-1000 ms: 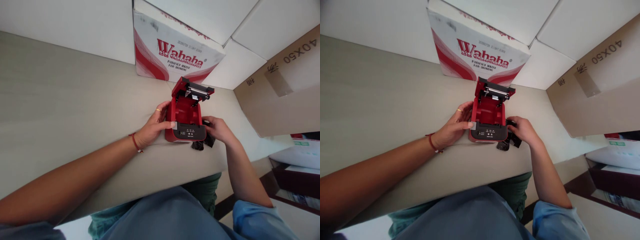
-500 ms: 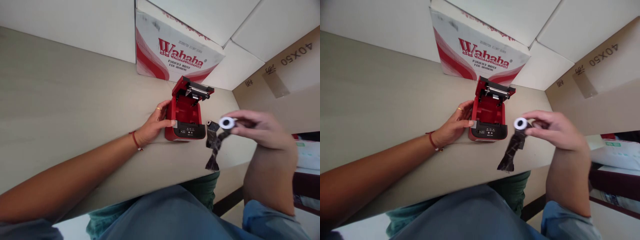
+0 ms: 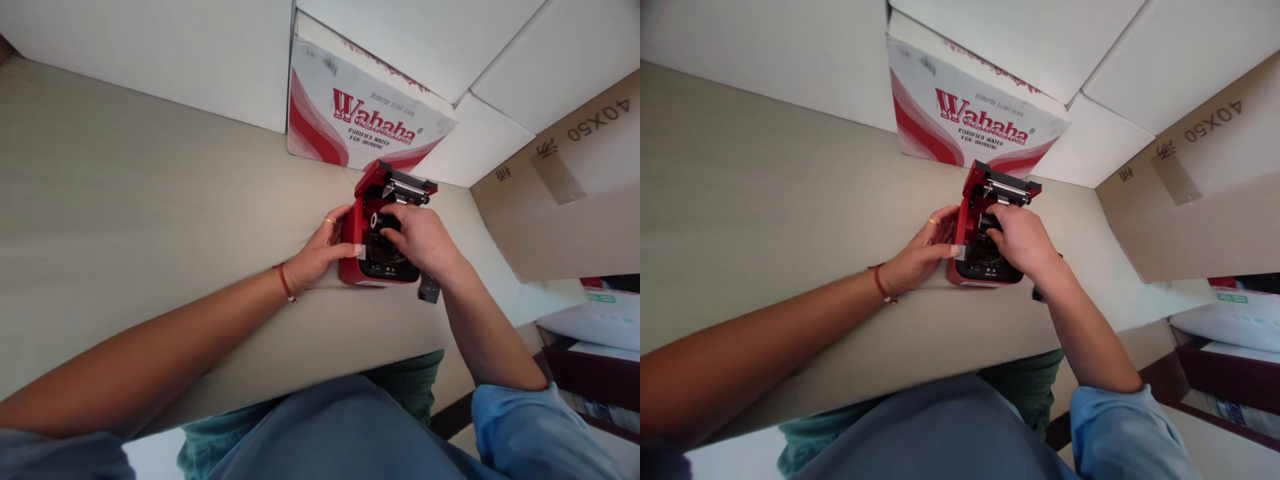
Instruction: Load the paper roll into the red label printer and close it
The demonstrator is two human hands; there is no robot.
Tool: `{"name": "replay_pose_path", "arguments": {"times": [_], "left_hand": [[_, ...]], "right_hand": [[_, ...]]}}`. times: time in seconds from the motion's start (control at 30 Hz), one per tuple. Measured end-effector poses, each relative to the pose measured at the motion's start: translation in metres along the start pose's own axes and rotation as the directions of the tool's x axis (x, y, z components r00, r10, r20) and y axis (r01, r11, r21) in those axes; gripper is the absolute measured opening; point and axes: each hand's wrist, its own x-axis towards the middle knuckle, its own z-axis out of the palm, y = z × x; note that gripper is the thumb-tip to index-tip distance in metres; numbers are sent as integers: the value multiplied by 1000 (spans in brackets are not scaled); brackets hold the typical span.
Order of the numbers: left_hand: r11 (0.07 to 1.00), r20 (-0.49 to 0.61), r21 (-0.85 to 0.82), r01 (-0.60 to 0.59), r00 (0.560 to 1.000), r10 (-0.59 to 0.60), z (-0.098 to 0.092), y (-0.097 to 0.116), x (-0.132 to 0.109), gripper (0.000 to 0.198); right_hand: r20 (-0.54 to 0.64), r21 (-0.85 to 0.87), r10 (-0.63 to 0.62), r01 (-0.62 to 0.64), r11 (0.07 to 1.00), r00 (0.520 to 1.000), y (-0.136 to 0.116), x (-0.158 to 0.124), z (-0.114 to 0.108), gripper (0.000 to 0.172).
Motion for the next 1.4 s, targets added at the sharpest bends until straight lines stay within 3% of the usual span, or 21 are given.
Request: {"name": "replay_pose_path", "arguments": {"times": [0.17,0.27,0.37,0.53,0.63,1.03,1.27,1.4], "left_hand": [[1000,-4,-3,-5,1000,5,0,0,1,83],[1000,-15,-4,5,1000,-5,2,2,0,85],[1000,-15,14,8,1000,-7,3,4,0,84],[999,9,37,-3,1000,3,2,4,0,84],[1000,7,30,2,1000,-3,1,3,0,84],[999,18,35,-1,1000,0,0,3,2,86],[999,14,38,10,1000,-10,-2,-1,1,87],[999,15,43,2,1000,-2,-4,-2,1,87]], "right_hand": [[-31,132,-71,75,988,997,9,-1,10,47],[-67,130,-106,114,985,992,14,-6,15,36],[-39,-22,-93,92,995,995,7,-7,12,40],[112,-370,59,-13,929,992,-16,3,-2,42],[130,-435,76,-12,900,989,-22,10,-4,40],[103,-406,152,-97,909,983,-10,13,3,35],[114,-333,80,-38,942,990,0,14,3,38],[31,-137,-37,41,990,999,11,9,11,48]]}}
